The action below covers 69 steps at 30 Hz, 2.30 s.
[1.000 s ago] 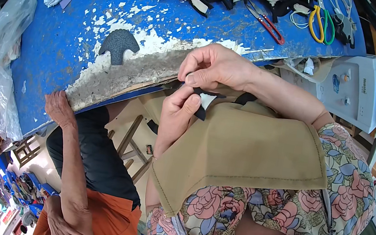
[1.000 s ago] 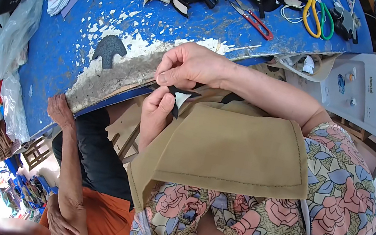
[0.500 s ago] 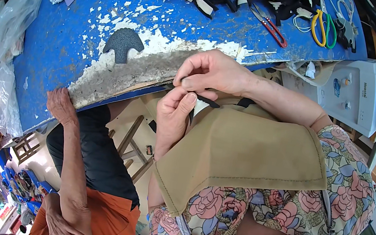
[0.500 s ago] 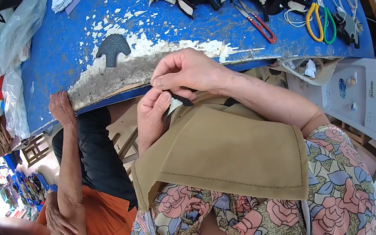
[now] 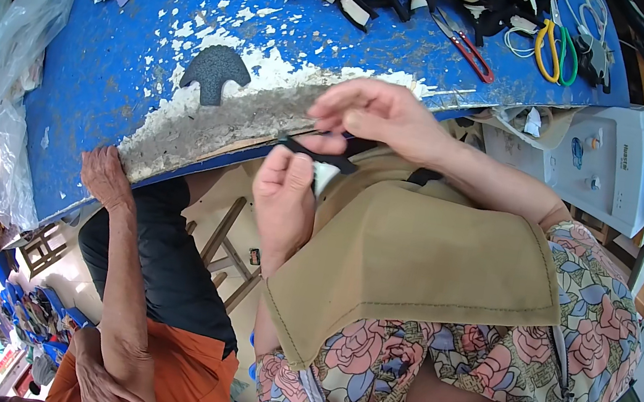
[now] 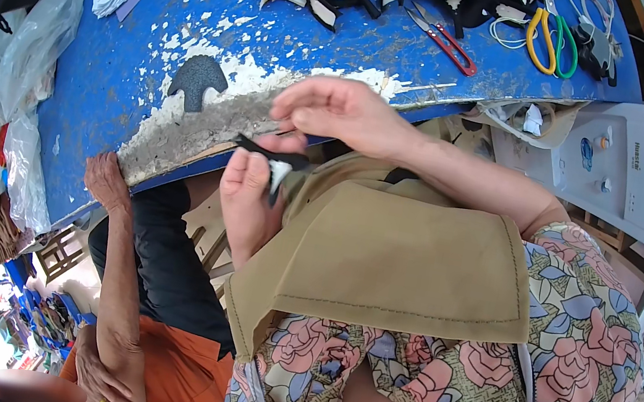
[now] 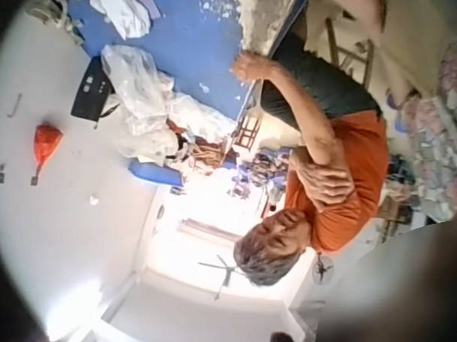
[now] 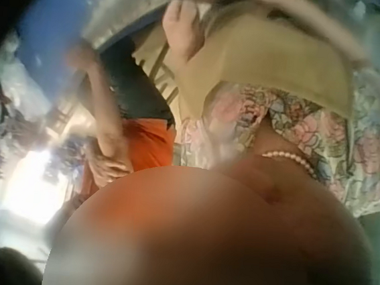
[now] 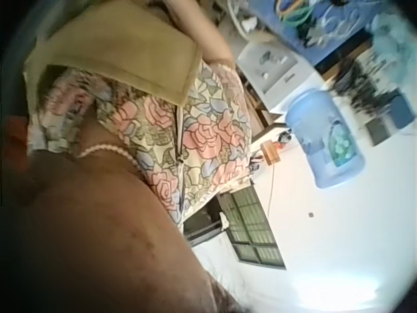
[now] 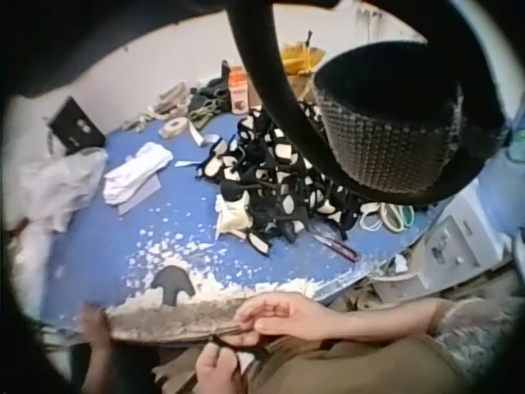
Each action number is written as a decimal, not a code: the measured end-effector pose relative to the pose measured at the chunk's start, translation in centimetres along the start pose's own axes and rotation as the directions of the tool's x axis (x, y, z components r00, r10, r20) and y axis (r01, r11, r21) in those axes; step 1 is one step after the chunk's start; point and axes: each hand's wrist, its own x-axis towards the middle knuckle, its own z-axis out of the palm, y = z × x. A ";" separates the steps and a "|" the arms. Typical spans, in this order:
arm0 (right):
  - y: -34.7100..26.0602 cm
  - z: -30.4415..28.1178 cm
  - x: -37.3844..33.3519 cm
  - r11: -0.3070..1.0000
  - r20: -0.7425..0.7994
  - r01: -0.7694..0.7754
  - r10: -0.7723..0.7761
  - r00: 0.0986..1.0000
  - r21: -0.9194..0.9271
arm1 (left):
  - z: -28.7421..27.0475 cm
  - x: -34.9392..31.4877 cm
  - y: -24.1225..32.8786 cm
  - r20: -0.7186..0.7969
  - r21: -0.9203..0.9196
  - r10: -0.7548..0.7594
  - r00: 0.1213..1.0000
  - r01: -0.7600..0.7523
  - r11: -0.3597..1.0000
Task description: Assembling and marking small white and black components on a workbench.
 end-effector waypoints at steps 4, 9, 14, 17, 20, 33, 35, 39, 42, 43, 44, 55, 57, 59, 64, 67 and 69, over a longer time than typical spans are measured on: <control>-0.6 0.6 -1.5 0.863 0.163 0.178 -0.113 0.980 -0.472 | -0.6 0.7 -0.4 -0.054 0.044 0.083 0.995 -0.081 0.996; 1.1 1.6 -1.5 0.882 0.110 0.210 -0.180 0.977 -0.422 | -0.2 0.3 0.1 0.051 -0.105 0.023 0.998 -0.018 0.994; 1.3 1.9 -1.4 0.953 0.108 0.198 -0.177 0.978 -0.231 | -1.2 -0.1 -0.2 0.079 0.081 0.051 0.996 -0.058 0.995; 0.9 1.8 -1.4 0.900 0.147 0.257 -0.218 0.965 -0.351 | -1.6 -0.3 -0.4 0.074 0.073 0.065 0.995 -0.070 0.995; 1.0 1.4 -1.8 0.885 0.175 0.279 -0.228 0.958 -0.372 | -1.2 -0.2 -0.4 0.046 -0.083 0.043 0.998 -0.039 0.996; 1.2 1.2 -2.0 0.796 0.251 0.388 -0.302 0.920 -0.464 | -1.1 0.3 0.9 0.114 -0.250 0.015 0.993 0.014 0.968; 1.2 1.2 -1.9 0.799 0.250 0.381 -0.294 0.923 -0.466 | -0.9 0.1 0.6 0.064 -0.223 -0.013 0.998 0.027 0.974; 1.5 1.3 -1.9 0.836 0.235 0.350 -0.272 0.933 -0.422 | -1.0 0.3 -0.6 0.059 0.065 0.305 0.951 -0.308 0.949; 1.9 1.9 -2.3 0.992 0.108 0.105 -0.097 0.989 -0.070 | -0.7 0.6 -0.8 0.103 0.166 0.451 0.886 -0.463 0.871; 1.8 2.0 -2.2 0.992 0.116 0.106 -0.098 0.988 -0.067 | -0.6 0.5 -0.6 0.116 0.208 0.503 0.856 -0.516 0.831; 1.6 2.1 -2.1 0.996 0.132 0.087 -0.083 0.988 -0.023 | -0.4 0.4 -0.3 0.114 0.214 0.509 0.853 -0.521 0.826; 1.0 1.4 -1.4 0.679 0.229 0.407 -0.341 0.912 -0.611 | -1.6 1.0 -0.4 0.024 0.332 0.358 0.934 -0.345 0.878; 0.9 1.4 -1.4 0.656 0.274 0.444 -0.351 0.895 -0.610 | -1.0 0.6 -0.1 -0.020 0.288 0.335 0.942 -0.315 0.904; 1.4 1.6 -1.0 0.623 0.329 0.486 -0.358 0.874 -0.613 | -1.1 -0.2 0.5 -0.078 0.243 0.315 0.946 -0.288 0.926; 1.5 0.9 -1.3 0.423 0.382 0.558 -0.432 0.817 -0.714 | 0.0 0.6 0.2 -0.128 0.272 0.275 0.953 -0.233 0.934; 1.0 1.6 -1.3 0.787 0.046 0.226 -0.244 0.969 -0.575 | -0.4 0.7 -0.8 -0.216 0.178 0.297 0.930 -0.262 0.949; 1.2 2.1 -1.1 0.945 0.059 0.115 -0.101 0.993 -0.305 | -0.7 0.0 0.0 -0.214 0.157 0.273 0.938 -0.243 0.957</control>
